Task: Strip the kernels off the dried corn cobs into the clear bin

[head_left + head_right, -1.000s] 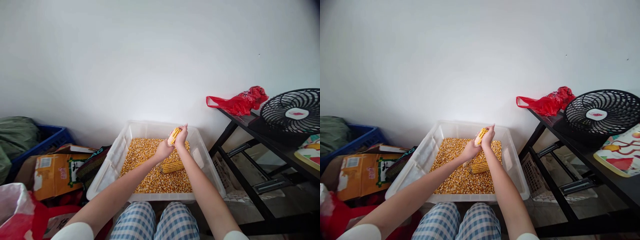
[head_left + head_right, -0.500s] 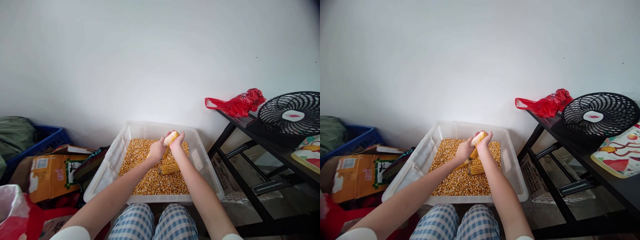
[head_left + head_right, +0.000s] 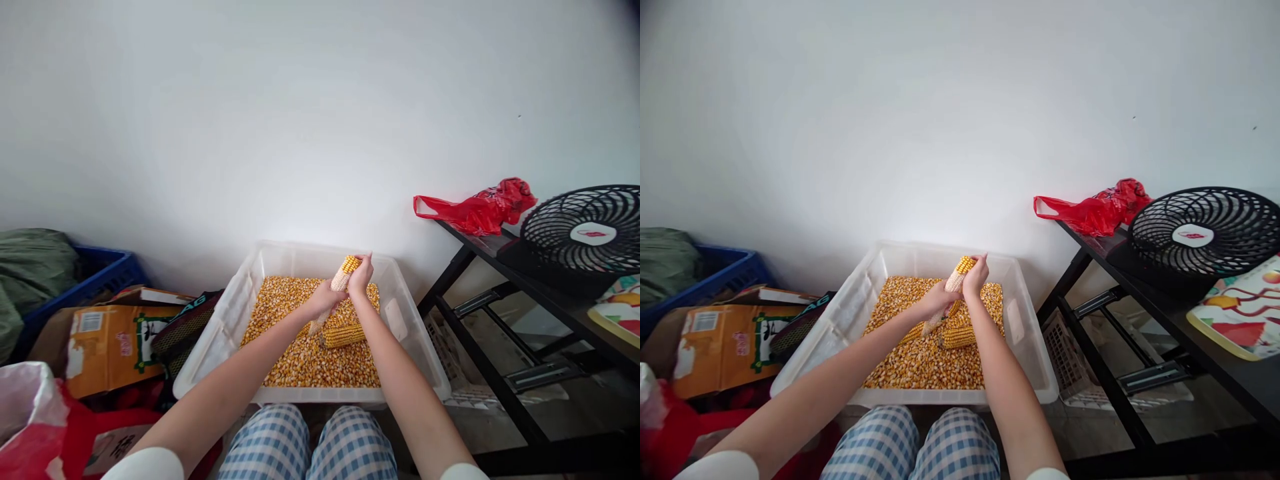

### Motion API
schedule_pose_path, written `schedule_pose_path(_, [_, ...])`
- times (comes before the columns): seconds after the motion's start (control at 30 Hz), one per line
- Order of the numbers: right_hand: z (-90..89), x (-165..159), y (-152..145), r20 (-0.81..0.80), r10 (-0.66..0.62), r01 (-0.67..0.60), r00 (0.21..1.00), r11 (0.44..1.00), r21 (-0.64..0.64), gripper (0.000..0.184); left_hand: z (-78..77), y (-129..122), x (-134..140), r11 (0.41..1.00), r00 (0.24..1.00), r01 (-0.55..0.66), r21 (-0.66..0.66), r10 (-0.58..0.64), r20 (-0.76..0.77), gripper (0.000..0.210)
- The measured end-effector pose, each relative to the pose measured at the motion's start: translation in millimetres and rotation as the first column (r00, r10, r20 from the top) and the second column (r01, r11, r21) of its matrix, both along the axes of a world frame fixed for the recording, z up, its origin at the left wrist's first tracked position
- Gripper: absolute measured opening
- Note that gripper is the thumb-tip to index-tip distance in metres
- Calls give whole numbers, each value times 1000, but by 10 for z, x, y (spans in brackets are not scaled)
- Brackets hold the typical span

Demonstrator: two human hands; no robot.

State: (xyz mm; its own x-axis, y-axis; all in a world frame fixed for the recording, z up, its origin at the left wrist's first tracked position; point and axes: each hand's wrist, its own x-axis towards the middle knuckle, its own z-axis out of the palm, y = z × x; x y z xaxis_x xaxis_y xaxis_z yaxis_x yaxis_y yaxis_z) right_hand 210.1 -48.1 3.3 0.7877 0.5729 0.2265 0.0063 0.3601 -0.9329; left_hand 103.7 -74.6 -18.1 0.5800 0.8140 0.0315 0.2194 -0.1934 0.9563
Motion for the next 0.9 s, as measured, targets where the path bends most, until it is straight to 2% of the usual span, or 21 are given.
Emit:
schedule_pose_path(0.07, [-7,100,15,60,-11,13,998,999,-35,52,42,29,-77,977,987,128,-168,-109,121,28])
schedule_pose_path(0.13, [13,199,19,-2,26,-26,1000,999,-29,54,90,61,-149,946,966,212,-246,-165,199,32])
schedule_pose_path(0.17, [32,236,17,-58,74,-75,996,997,-15,54,110,78,-177,931,960,241,-274,-187,208,34])
schedule_pose_path(0.23, [78,264,3,-170,252,-254,953,967,8,54,132,111,-211,910,958,269,-316,-220,183,37])
schedule_pose_path(0.3, [119,222,-18,-238,436,-445,868,895,19,54,122,136,-211,908,963,263,-327,-225,149,41])
schedule_pose_path(0.37, [147,127,-41,-247,519,-532,818,847,20,53,87,151,-189,918,964,260,-300,-230,132,41])
schedule_pose_path(0.47, [175,-24,-75,-237,527,-539,816,842,17,52,29,161,-146,961,979,204,-186,-195,66,31])
schedule_pose_path(0.53, [186,-81,-98,-288,522,-534,803,845,42,51,11,163,-131,998,996,68,-5,-68,-61,28])
schedule_pose_path(0.57, [188,-94,-109,-339,517,-529,786,846,62,50,10,161,-130,992,988,-13,122,31,-149,27])
schedule_pose_path(0.63, [178,-94,-127,-474,482,-498,737,861,102,48,24,147,-133,910,908,-121,397,263,-325,25])
schedule_pose_path(0.7, [152,-80,-135,-599,419,-440,682,890,121,45,47,116,-127,793,773,-124,596,454,-443,21])
schedule_pose_path(0.73, [135,-72,-134,-640,385,-402,665,907,127,43,58,96,-117,753,714,-105,650,512,-477,20])
schedule_pose_path(0.8, [99,-62,-126,-676,333,-329,657,934,141,39,70,49,-81,720,652,-63,691,554,-518,20])
schedule_pose_path(0.9, [53,-67,-106,-642,290,-270,710,954,132,37,51,-8,-15,750,649,-14,661,510,-565,21])
